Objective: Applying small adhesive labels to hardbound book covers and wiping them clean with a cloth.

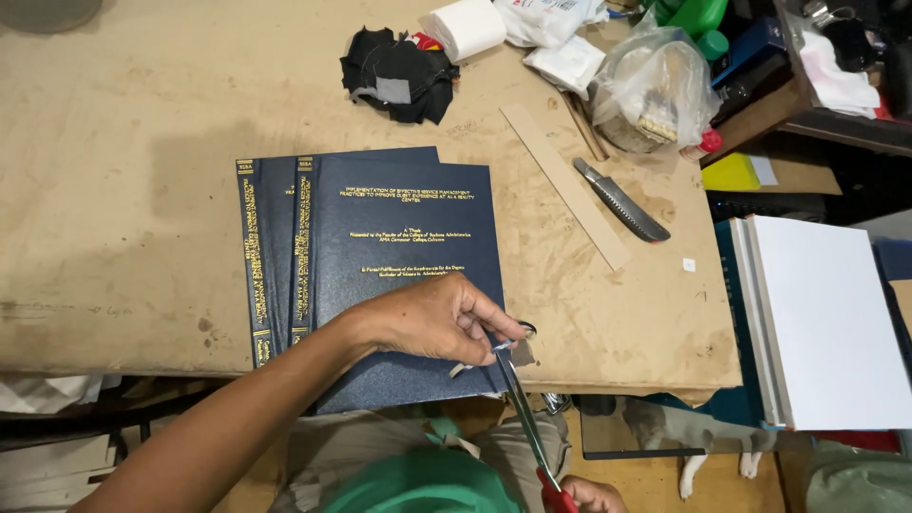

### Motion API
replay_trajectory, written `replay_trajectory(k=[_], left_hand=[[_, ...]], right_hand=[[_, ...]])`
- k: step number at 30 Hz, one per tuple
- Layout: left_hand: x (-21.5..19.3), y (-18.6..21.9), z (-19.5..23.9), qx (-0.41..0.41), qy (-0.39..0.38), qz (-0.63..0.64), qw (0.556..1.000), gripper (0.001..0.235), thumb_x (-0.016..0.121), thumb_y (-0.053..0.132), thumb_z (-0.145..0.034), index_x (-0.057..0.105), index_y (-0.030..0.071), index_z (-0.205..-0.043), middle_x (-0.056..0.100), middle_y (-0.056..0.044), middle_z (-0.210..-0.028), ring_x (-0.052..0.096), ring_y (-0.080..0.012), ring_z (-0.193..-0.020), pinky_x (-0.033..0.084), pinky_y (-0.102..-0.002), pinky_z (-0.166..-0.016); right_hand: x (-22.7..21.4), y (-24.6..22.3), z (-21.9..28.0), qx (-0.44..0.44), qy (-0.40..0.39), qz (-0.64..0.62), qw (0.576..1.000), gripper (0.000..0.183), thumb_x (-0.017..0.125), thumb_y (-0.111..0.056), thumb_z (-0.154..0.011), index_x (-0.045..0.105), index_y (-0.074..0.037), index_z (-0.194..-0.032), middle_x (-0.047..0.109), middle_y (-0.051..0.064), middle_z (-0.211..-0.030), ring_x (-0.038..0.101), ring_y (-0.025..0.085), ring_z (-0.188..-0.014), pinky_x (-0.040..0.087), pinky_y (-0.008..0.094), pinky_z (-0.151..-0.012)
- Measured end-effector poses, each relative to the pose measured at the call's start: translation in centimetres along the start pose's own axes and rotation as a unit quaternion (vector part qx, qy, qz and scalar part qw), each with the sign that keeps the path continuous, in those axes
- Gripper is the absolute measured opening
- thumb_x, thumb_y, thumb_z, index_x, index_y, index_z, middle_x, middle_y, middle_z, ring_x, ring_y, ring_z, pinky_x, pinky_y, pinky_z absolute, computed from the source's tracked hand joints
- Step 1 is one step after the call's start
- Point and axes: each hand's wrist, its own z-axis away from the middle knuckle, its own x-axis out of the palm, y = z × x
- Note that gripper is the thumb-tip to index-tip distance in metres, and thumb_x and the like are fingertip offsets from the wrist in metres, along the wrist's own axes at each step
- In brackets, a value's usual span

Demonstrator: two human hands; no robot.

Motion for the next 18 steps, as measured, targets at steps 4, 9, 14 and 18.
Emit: replay_trajectory(k=[4,9,14,18], left_hand=[[0.0,0.3,0.1,-0.011,-0.001,-0.015,1.000,0.051,0.071,0.007,-0.080,0.075,0.011,-0.131,0.084,-0.005,-0.103,0.073,-0.0041,-0.106,0.054,-0.020,-0.079],[-0.1,0.2,0.4,0.001,0.000,0.003,1.000,0.051,0.070,0.007,-0.079,0.075,0.008,-0.130,0.084,-0.006,-0.100,0.073,-0.0065,-0.109,0.056,-0.022,-0.084],[-0.1,0.6,0.5,-0.011,-0.001,-0.003,1.000,0.051,0.070,0.006,-0.080,0.075,0.009,-0.131,0.084,-0.005,-0.103,0.074,-0.0057,-0.107,0.055,-0.021,-0.084],[0.0,0.2,0.3,-0.006,0.000,-0.004,1.000,0.051,0.070,0.007,-0.081,0.074,0.009,-0.131,0.083,-0.005,-0.107,0.073,-0.0071,-0.113,0.056,-0.021,-0.085]], right_hand=[[1.8,-2.3,-0.4,-0.093,-0.076,-0.128,0.985,0.045,0.090,-0.036,-0.080,0.070,0.004,-0.084,0.072,0.022,-0.084,0.062,0.027,-0.067,0.044,0.036,-0.069],[2.3,-3.9,-0.1,-0.065,-0.030,-0.087,0.994,0.036,0.093,-0.025,-0.076,0.072,0.005,-0.078,0.075,0.021,-0.076,0.066,0.027,-0.062,0.048,0.035,-0.066],[1.5,-3.3,-0.1,-0.053,-0.001,-0.008,0.999,0.035,0.090,-0.025,-0.075,0.080,0.008,-0.083,0.084,0.021,-0.074,0.074,0.026,-0.062,0.054,0.034,-0.063],[0.0,-0.8,-0.2,-0.057,-0.034,-0.043,0.997,0.043,0.089,-0.030,-0.078,0.078,0.010,-0.090,0.084,0.023,-0.079,0.074,0.025,-0.062,0.054,0.032,-0.062]])
